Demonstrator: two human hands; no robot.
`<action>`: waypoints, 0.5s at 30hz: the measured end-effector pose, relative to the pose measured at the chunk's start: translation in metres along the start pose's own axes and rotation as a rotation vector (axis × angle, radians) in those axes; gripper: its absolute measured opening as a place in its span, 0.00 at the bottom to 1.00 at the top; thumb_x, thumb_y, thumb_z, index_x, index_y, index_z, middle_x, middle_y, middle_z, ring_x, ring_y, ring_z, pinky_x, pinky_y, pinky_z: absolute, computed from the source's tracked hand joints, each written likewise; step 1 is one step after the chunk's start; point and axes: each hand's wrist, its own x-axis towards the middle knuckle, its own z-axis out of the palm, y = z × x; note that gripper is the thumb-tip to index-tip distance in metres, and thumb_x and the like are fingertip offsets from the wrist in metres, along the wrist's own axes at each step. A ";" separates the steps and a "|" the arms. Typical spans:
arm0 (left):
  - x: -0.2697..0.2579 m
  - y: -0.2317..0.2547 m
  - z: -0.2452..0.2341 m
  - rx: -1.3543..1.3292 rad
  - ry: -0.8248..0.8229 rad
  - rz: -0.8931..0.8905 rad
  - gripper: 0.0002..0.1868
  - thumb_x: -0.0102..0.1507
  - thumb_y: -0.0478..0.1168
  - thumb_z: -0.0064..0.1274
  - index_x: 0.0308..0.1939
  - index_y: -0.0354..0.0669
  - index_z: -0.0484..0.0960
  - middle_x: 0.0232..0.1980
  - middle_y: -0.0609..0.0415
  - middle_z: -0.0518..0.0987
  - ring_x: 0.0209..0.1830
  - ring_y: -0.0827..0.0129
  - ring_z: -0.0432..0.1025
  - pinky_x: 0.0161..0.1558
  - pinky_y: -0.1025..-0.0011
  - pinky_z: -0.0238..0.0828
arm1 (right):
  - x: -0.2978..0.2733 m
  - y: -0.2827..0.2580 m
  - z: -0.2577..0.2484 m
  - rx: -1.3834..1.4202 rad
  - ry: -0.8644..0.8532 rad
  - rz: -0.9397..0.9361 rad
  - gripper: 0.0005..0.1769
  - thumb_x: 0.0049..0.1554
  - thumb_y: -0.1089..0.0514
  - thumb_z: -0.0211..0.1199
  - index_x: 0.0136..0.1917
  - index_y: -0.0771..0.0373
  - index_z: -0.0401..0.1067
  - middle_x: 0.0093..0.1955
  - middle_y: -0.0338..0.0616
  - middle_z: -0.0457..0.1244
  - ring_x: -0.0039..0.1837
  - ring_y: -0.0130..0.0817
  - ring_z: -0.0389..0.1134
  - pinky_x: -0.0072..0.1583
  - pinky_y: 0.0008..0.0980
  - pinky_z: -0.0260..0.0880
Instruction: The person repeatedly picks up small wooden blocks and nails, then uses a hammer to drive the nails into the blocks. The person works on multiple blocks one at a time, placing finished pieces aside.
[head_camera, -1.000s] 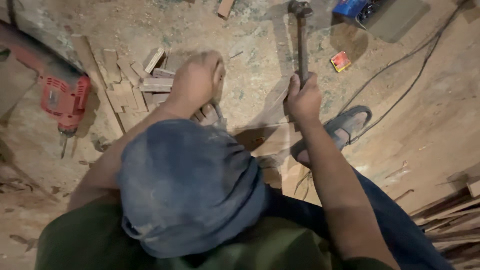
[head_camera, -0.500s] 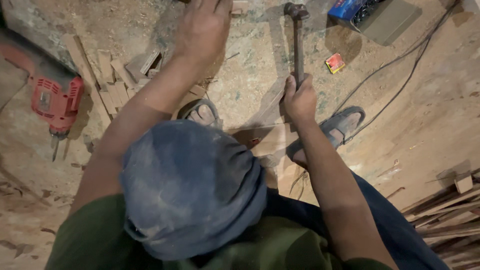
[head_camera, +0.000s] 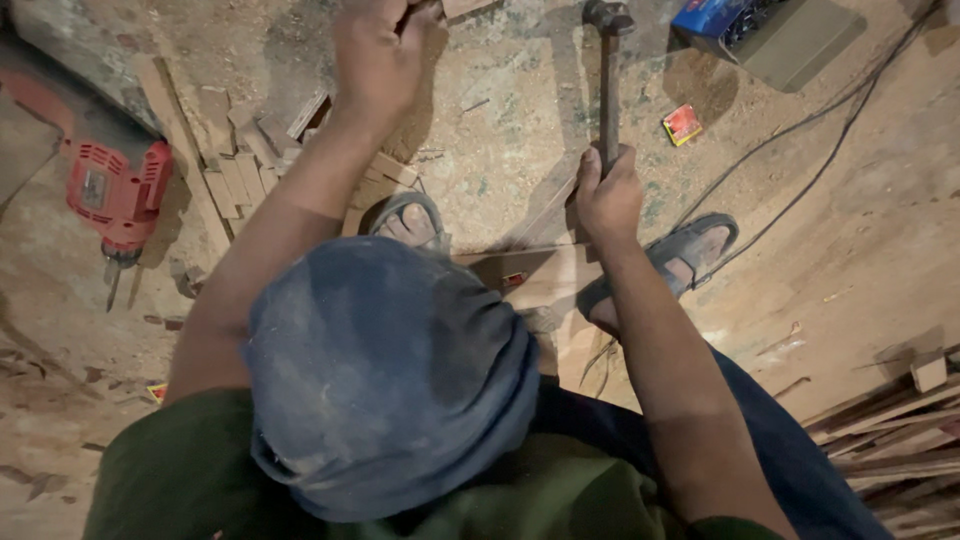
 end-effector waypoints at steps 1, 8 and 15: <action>0.003 -0.004 0.006 -0.003 0.011 -0.024 0.02 0.68 0.30 0.60 0.42 0.40 0.83 0.38 0.51 0.84 0.36 0.63 0.82 0.38 0.68 0.79 | 0.002 -0.001 0.001 -0.015 0.014 -0.016 0.15 0.68 0.51 0.59 0.58 0.66 0.66 0.43 0.62 0.69 0.47 0.65 0.71 0.47 0.56 0.69; -0.004 -0.020 0.024 -0.010 -0.169 -0.390 0.05 0.71 0.35 0.53 0.45 0.46 0.85 0.34 0.55 0.83 0.31 0.69 0.79 0.33 0.68 0.80 | 0.001 -0.002 0.000 0.021 0.017 -0.010 0.14 0.67 0.51 0.59 0.58 0.65 0.67 0.43 0.62 0.69 0.47 0.64 0.72 0.47 0.55 0.70; -0.008 -0.030 0.028 0.111 -0.032 -0.080 0.05 0.68 0.33 0.59 0.48 0.40 0.83 0.43 0.43 0.83 0.44 0.49 0.79 0.45 0.56 0.75 | 0.002 0.004 0.003 -0.011 0.044 -0.057 0.15 0.67 0.52 0.60 0.58 0.65 0.66 0.43 0.63 0.69 0.47 0.66 0.71 0.47 0.56 0.69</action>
